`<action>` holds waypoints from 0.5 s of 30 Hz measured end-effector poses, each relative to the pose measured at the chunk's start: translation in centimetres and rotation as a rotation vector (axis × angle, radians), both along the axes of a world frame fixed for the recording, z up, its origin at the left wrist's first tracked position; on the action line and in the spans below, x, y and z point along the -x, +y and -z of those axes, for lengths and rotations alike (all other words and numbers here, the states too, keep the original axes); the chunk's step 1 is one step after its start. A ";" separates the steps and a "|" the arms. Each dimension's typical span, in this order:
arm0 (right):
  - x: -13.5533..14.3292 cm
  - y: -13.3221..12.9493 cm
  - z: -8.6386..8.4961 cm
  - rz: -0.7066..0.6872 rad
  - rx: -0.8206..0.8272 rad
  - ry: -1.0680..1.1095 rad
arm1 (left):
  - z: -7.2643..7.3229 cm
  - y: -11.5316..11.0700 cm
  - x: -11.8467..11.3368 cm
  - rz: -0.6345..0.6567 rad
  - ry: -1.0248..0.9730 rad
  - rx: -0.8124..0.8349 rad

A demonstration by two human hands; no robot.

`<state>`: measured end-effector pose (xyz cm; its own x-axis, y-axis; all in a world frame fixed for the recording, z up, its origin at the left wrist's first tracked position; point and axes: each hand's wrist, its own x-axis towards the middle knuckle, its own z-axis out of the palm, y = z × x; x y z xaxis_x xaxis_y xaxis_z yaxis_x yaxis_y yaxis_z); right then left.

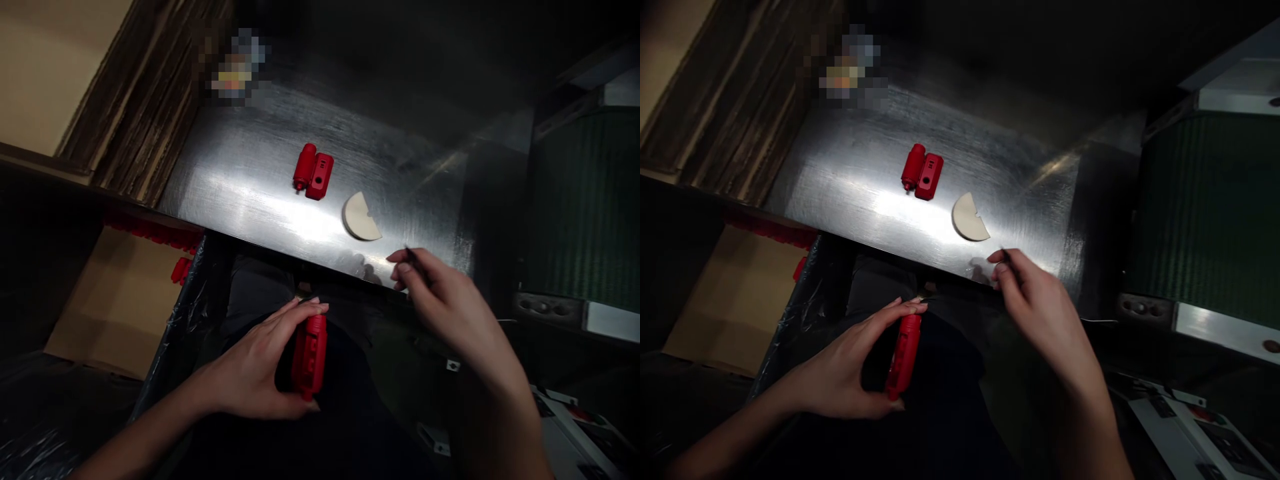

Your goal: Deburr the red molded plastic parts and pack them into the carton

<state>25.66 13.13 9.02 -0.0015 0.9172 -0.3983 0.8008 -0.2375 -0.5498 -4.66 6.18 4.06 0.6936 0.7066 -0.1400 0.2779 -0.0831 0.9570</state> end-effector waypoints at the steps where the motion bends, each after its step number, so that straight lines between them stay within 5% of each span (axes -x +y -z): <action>1: -0.6 0.6 0.3 0.056 -0.028 -0.051 | 0.1 0.0 0.1 -0.005 0.010 0.017; 4: -2.0 2.1 1.3 0.132 -0.083 -0.161 | 0.2 0.0 0.1 -0.029 0.016 0.067; 15: -2.9 4.5 6.1 0.051 -0.259 -0.319 | 1.9 -0.3 0.3 -0.243 -0.189 0.386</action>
